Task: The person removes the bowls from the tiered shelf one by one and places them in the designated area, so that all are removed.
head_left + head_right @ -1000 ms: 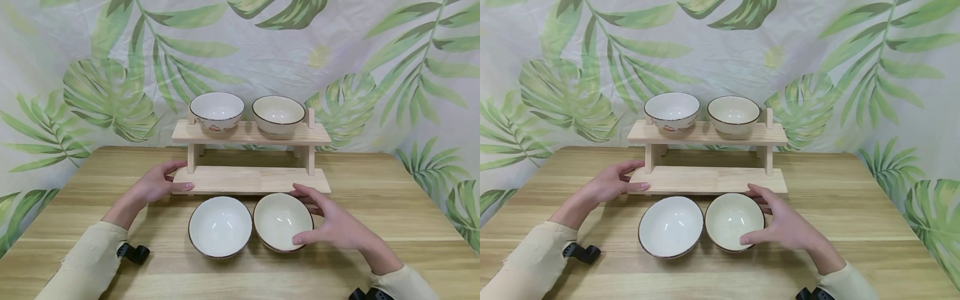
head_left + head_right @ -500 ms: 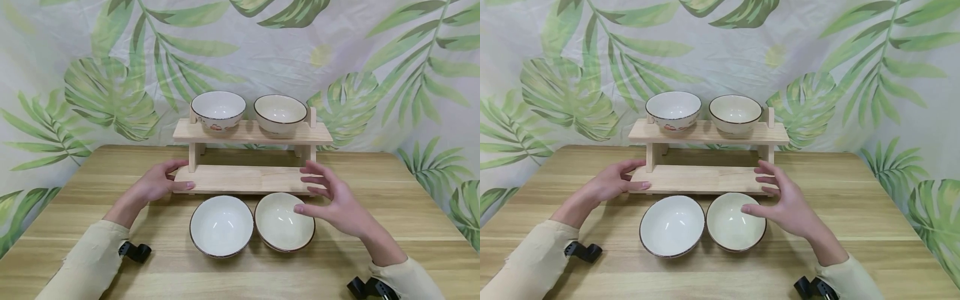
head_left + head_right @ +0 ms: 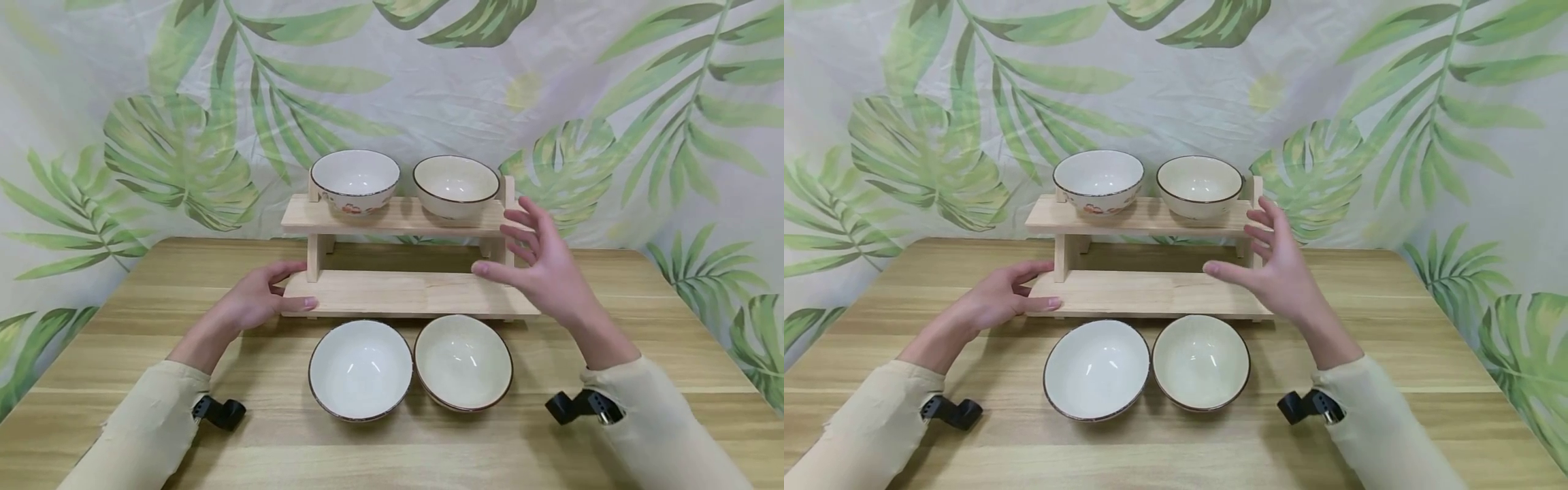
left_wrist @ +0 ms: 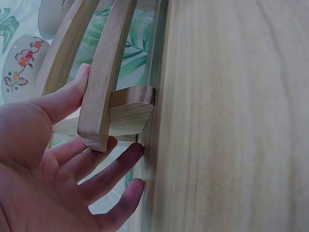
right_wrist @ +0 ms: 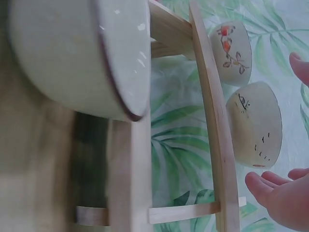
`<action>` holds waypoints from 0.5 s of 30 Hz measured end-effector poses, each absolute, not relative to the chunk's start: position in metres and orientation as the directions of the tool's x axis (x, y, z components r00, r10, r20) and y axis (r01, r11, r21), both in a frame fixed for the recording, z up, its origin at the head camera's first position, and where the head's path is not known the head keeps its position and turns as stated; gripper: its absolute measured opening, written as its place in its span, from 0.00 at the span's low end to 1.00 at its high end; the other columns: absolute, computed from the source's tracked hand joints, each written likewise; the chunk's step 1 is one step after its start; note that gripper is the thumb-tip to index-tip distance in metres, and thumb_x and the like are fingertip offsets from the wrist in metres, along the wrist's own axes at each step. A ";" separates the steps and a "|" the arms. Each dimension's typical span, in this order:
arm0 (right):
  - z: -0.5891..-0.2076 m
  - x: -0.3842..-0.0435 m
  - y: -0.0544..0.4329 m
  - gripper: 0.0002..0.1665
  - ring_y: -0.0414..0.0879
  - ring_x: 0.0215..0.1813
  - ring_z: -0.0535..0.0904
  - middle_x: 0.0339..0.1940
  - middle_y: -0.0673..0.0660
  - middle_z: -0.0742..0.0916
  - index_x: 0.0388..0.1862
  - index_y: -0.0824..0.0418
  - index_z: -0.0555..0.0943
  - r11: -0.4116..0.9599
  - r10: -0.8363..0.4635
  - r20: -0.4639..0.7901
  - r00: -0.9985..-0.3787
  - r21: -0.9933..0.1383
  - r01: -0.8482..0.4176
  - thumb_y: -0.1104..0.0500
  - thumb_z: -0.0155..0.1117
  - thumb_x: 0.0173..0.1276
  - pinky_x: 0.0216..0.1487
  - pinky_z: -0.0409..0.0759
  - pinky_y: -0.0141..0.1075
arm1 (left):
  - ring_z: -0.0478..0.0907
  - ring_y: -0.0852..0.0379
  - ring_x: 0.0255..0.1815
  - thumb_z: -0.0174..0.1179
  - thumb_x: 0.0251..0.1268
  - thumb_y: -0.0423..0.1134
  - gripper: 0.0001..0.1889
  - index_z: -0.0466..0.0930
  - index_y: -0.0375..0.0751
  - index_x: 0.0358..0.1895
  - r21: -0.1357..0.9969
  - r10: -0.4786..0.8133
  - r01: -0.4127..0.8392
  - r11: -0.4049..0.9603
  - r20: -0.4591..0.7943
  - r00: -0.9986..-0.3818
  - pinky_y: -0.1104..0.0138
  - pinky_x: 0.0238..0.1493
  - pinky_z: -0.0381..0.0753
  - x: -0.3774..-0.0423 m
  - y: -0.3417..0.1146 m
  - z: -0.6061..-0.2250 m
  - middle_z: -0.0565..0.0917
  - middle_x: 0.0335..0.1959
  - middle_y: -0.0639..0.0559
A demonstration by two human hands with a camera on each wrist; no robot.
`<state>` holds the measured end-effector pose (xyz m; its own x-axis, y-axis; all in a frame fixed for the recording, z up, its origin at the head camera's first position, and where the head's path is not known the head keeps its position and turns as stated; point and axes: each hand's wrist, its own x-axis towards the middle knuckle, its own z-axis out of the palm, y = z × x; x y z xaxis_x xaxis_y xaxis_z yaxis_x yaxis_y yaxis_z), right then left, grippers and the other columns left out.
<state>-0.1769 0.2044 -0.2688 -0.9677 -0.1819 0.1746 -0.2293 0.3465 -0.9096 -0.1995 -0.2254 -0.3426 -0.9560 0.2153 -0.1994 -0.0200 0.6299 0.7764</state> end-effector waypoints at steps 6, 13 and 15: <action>-0.255 -0.202 0.197 0.75 0.51 0.86 0.63 0.87 0.56 0.61 0.90 0.48 0.40 0.344 -0.133 0.138 -0.981 -0.923 -0.176 0.51 0.85 0.61 0.85 0.61 0.49 | 0.80 0.37 0.68 0.75 0.66 0.53 0.49 0.60 0.40 0.84 0.780 0.215 -0.020 0.626 -0.198 -0.956 0.57 0.60 0.79 -0.200 -0.225 -0.344 0.67 0.80 0.33; -0.253 -0.227 0.183 0.77 0.56 0.87 0.60 0.89 0.58 0.58 0.90 0.48 0.37 0.279 -0.115 0.115 -0.987 -0.950 -0.143 0.52 0.85 0.60 0.85 0.61 0.50 | 0.81 0.38 0.67 0.75 0.66 0.52 0.49 0.60 0.40 0.84 0.784 0.216 -0.021 0.621 -0.196 -0.956 0.63 0.55 0.78 -0.200 -0.226 -0.344 0.69 0.78 0.34; -0.254 -0.234 0.179 0.76 0.56 0.87 0.60 0.89 0.59 0.58 0.90 0.50 0.37 0.248 -0.115 0.115 -0.987 -0.959 -0.140 0.54 0.84 0.61 0.84 0.62 0.49 | 0.80 0.38 0.67 0.75 0.66 0.52 0.49 0.60 0.40 0.84 0.784 0.217 -0.020 0.621 -0.196 -0.956 0.63 0.55 0.78 -0.200 -0.226 -0.345 0.69 0.78 0.33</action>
<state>-0.2335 0.1791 -0.2542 -0.9867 -0.1150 0.1146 -0.1402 0.2480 -0.9586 -0.2000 -0.2262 -0.3448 -0.9564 0.2168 -0.1958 -0.0197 0.6210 0.7836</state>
